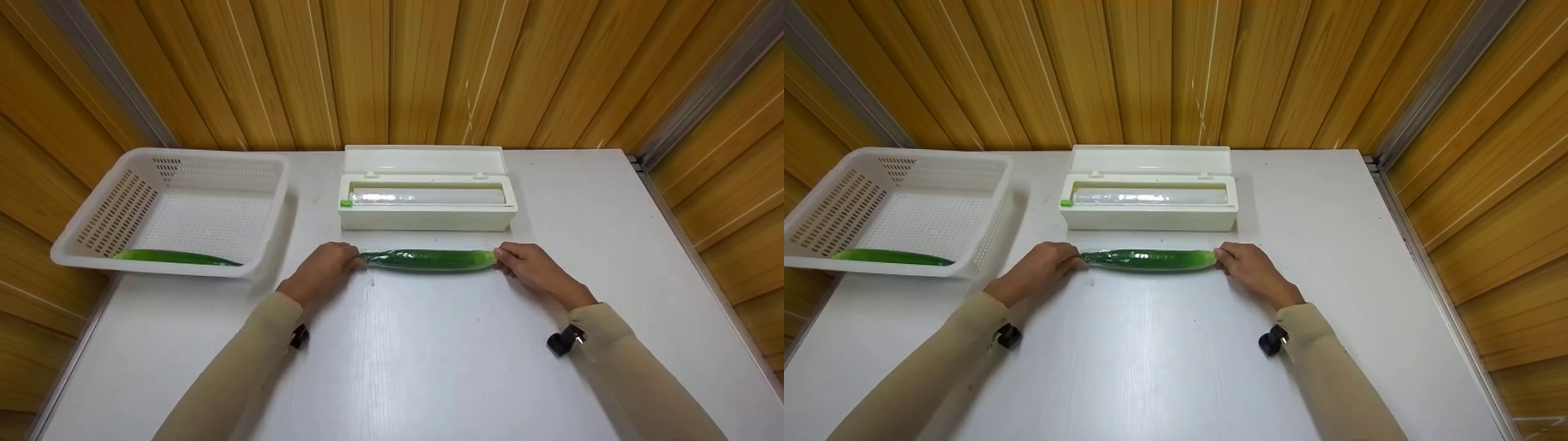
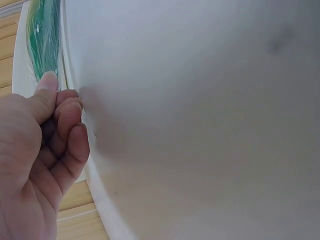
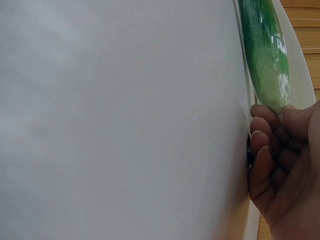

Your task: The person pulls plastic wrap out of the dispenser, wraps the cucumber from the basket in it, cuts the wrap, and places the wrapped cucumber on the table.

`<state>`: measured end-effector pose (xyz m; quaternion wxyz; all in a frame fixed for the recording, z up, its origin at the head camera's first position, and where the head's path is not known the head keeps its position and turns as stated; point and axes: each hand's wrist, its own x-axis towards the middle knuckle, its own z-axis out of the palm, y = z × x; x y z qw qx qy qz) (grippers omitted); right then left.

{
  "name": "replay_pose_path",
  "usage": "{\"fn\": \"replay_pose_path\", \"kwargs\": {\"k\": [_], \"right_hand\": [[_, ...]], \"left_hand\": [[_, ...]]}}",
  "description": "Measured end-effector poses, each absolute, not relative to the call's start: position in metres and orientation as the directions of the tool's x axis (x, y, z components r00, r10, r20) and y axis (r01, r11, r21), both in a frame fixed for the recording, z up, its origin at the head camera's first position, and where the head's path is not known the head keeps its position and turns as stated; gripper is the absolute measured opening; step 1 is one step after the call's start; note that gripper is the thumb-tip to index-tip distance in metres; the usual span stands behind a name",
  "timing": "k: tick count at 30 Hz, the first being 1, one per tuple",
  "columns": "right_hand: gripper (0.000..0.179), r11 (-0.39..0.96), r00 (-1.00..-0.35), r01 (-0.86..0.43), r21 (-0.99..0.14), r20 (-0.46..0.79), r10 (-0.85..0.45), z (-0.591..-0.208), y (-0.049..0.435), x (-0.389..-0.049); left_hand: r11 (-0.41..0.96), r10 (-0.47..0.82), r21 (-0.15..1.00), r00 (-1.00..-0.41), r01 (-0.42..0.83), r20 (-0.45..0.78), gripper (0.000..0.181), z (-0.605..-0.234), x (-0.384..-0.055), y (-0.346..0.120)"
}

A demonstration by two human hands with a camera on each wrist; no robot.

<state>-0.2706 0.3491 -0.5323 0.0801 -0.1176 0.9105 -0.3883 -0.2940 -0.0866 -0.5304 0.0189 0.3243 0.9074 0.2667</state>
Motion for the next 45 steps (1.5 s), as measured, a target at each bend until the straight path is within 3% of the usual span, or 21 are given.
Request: {"fn": "replay_pose_path", "kwargs": {"k": [7, 14, 17, 19, 21, 25, 29, 37, 45], "right_hand": [[0.037, 0.671, -0.962, -0.117, -0.732, -0.083, -0.258, -0.5312, 0.3487, -0.272], [0.039, 0.67, -0.953, -0.128, -0.731, -0.095, -0.286, -0.5305, 0.3482, -0.2758], [0.039, 0.657, -0.947, -0.136, -0.741, -0.097, -0.306, -0.5306, 0.3485, -0.2773], [0.039, 0.65, -0.945, -0.143, -0.746, -0.092, -0.315, -0.5303, 0.3488, -0.2778], [0.04, 0.646, -0.945, -0.147, -0.749, -0.087, -0.316, -0.53, 0.3488, -0.2783], [0.04, 0.642, -0.947, -0.135, -0.755, -0.092, -0.306, -0.5304, 0.3492, -0.2787], [0.041, 0.633, -0.95, -0.105, -0.767, -0.111, -0.293, -0.5307, 0.3487, -0.278], [0.037, 0.664, -0.957, -0.126, -0.737, -0.087, -0.277, -0.5301, 0.3473, -0.2749], [0.013, 0.632, -0.956, -0.205, -0.747, 0.015, -0.293, -0.5299, 0.3484, -0.2701]], "left_hand": [[0.644, 0.555, 0.585, -0.827, 0.494, 0.087, 0.026, -0.5321, -0.2961, -0.0917], [0.64, 0.366, 0.697, -0.926, 0.324, 0.093, 0.024, -0.5336, -0.2969, -0.0923], [0.617, 0.34, 0.728, -0.936, 0.298, 0.095, 0.041, -0.532, -0.2956, -0.0908], [0.605, 0.364, 0.728, -0.925, 0.323, 0.107, 0.056, -0.5313, -0.2951, -0.0897], [0.604, 0.417, 0.694, -0.898, 0.391, 0.142, 0.059, -0.5301, -0.2947, -0.0879], [0.612, 0.521, 0.564, -0.819, 0.555, 0.242, 0.037, -0.5301, -0.2948, -0.0846], [0.601, 0.558, 0.492, -0.771, 0.63, 0.306, 0.023, -0.5333, -0.2964, -0.0844], [0.594, 0.544, 0.483, -0.764, 0.643, 0.347, 0.017, -0.5377, -0.3008, -0.087], [0.598, 0.527, 0.529, -0.793, 0.601, 0.306, 0.017, -0.5353, -0.2986, -0.0869]]}}
